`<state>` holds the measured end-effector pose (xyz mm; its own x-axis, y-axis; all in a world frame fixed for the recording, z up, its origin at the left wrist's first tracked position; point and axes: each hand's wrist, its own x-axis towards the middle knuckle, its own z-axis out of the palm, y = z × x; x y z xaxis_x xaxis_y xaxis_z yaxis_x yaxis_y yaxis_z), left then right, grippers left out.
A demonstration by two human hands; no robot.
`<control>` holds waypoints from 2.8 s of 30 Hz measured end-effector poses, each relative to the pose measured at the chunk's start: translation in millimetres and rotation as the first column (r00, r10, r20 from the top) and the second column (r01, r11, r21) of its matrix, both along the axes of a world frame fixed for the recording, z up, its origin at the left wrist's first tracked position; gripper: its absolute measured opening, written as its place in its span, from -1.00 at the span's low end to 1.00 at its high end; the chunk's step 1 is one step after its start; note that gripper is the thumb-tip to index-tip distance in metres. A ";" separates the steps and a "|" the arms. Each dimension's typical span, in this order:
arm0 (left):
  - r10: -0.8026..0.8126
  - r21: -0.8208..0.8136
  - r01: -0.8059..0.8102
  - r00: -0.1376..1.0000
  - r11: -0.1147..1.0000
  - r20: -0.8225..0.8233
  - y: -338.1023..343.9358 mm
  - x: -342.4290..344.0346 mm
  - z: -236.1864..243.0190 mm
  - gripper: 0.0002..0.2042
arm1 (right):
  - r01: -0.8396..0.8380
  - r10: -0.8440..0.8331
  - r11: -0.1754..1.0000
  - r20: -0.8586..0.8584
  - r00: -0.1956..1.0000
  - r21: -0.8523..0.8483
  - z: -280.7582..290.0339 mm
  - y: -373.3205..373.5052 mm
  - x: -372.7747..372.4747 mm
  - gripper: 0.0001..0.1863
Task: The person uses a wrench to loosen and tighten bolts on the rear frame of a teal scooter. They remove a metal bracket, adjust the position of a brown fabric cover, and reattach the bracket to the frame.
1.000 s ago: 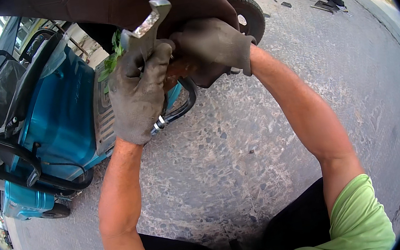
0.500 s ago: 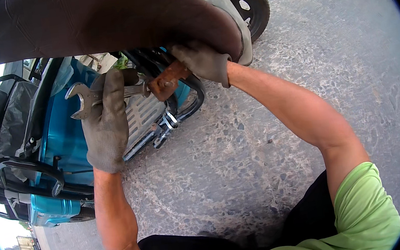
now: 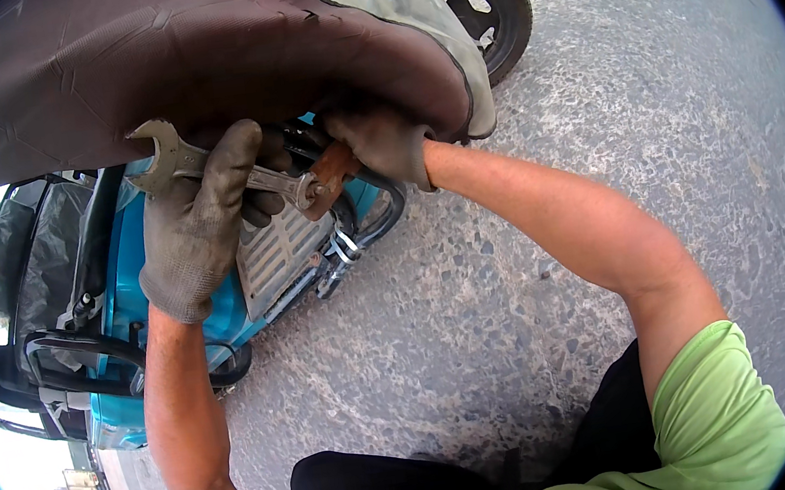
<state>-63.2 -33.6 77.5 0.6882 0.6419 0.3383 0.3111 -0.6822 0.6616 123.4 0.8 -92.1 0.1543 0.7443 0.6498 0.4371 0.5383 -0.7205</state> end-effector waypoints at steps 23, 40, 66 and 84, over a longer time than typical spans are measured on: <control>-0.154 -0.191 0.249 0.900 0.949 0.408 -13.4 -80.5 -60.3 -0.66 | 0.047 -0.053 0.993 -0.053 0.997 -0.111 -0.8 -3.5 0.0 -0.72; 0.296 -0.037 -0.301 0.949 0.953 -0.109 -14.3 -142.6 -166.0 -0.63 | -0.100 0.069 0.989 -0.258 0.964 -0.110 -10.5 9.2 0.8 -0.72; -0.212 -0.820 0.162 0.976 0.548 0.052 9.2 63.5 -275.4 -0.57 | -0.143 0.136 0.987 -0.095 0.986 -0.067 -7.4 8.5 11.2 -0.76; 0.180 0.113 -0.153 0.939 0.982 -0.293 -63.1 -77.5 -16.8 -0.78 | -0.024 0.021 0.999 0.098 0.995 0.027 -9.7 7.5 11.5 -0.77</control>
<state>-140.8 -96.7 60.7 0.6520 0.7335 0.1920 0.6003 -0.6540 0.4603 134.8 8.4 -101.8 0.0725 0.7278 0.6819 0.4921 0.5686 -0.6592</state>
